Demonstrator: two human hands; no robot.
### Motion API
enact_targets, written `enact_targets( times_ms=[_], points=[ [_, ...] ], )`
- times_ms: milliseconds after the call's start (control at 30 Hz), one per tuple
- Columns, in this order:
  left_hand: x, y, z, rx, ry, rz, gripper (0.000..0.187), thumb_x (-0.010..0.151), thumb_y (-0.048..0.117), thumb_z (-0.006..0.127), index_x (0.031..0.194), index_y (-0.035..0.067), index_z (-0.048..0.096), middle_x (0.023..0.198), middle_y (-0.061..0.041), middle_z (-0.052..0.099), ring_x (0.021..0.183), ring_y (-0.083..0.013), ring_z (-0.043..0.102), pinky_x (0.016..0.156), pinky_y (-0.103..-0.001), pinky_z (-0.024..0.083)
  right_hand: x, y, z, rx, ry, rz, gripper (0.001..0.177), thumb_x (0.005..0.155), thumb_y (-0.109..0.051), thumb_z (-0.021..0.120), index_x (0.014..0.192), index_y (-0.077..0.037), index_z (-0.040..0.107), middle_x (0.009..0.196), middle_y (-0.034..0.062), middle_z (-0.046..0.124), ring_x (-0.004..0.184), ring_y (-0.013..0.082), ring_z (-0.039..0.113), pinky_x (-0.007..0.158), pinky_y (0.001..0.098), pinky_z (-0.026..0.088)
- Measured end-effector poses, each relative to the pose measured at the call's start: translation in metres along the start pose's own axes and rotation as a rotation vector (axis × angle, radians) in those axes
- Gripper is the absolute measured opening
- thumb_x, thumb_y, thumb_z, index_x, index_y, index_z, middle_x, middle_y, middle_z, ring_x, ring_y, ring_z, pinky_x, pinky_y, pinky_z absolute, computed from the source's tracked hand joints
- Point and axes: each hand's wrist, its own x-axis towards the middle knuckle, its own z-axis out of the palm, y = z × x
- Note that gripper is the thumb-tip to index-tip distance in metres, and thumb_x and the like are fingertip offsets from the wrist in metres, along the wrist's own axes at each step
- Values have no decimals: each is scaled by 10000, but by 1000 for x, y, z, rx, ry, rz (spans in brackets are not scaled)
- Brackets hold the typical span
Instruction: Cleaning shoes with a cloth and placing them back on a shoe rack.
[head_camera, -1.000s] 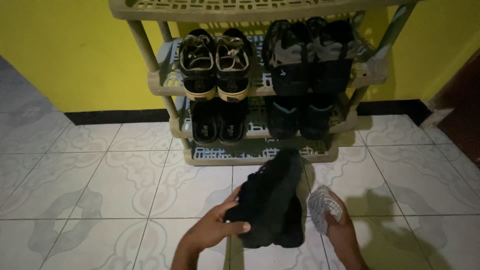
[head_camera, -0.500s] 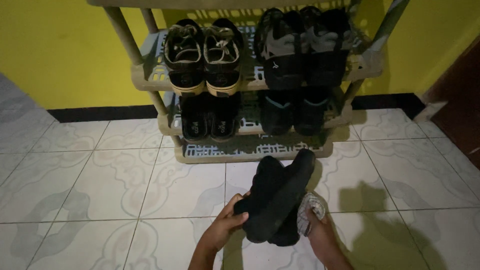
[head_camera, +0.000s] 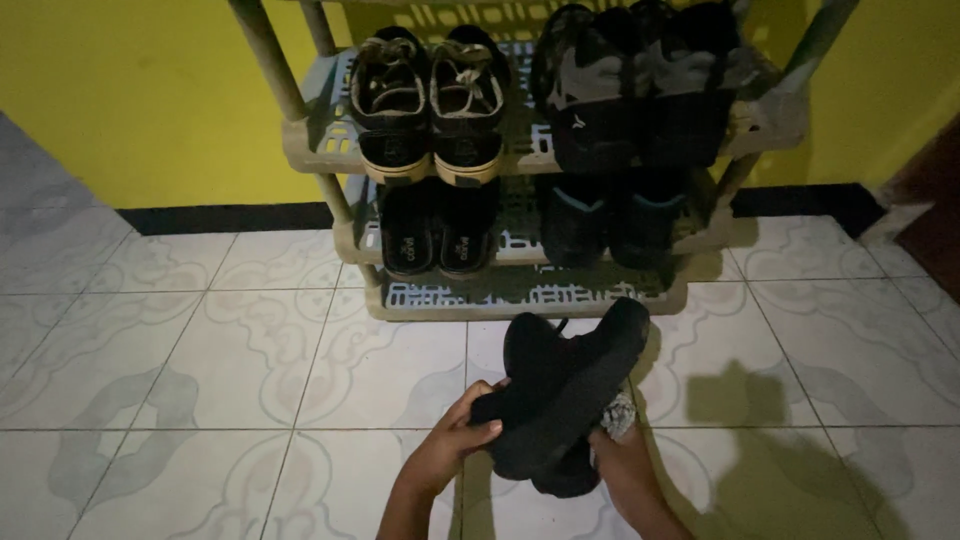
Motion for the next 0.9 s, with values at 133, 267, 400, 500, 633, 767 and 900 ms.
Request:
enact_targets(
  times_ms=[133,267,400,500,633,767,900],
  points=[
    [-4,-3,-10,-38,30,-32,245,904,157,684,1099,124,540,1248,2,553,1038,-138,511,923,-311,423,-3,-1,7,-111,20,-47,484,870,-9,587,1348,-90,588,1070,34,669,873,197,588,719,370,459],
    [-3,-3,-13,-22,37,-4,247,929,170,664,1130,120,530,1039,-38,511,970,-150,524,892,-302,433,-6,3,4,-111,-37,-227,405,859,-30,590,1259,-47,646,1075,12,714,953,143,656,818,304,509],
    [2,-6,-16,-76,101,7,331,923,171,652,1208,159,485,1050,-20,463,896,-173,436,801,-326,371,12,12,-8,-70,-20,-205,319,890,-58,621,1206,-26,655,1028,35,707,921,170,644,797,335,515],
    [7,-2,-8,-149,224,-77,398,863,163,630,1228,165,472,1088,-40,513,986,-203,532,865,-347,445,0,-2,-4,-155,101,49,317,972,-114,685,1258,22,660,967,120,628,841,281,525,716,456,386],
    [11,-6,2,67,336,61,479,881,257,646,1321,185,471,1214,-56,531,1119,-186,530,969,-309,441,-15,-22,13,-245,12,66,421,899,-123,687,1309,-66,609,1024,99,664,903,246,608,770,414,476],
    [14,-8,9,130,343,36,677,826,283,803,1347,203,380,1206,-109,527,1074,-216,544,895,-354,492,-18,-8,17,-164,-29,-237,529,827,-73,674,1348,-55,582,1184,63,695,1037,200,651,882,355,513],
    [11,-4,16,168,323,89,744,800,224,842,1374,176,370,1263,-96,530,1129,-203,544,934,-335,499,-9,18,20,-115,112,-189,543,855,-74,660,1386,-40,555,1224,100,691,1064,231,653,911,381,505]
  ],
)
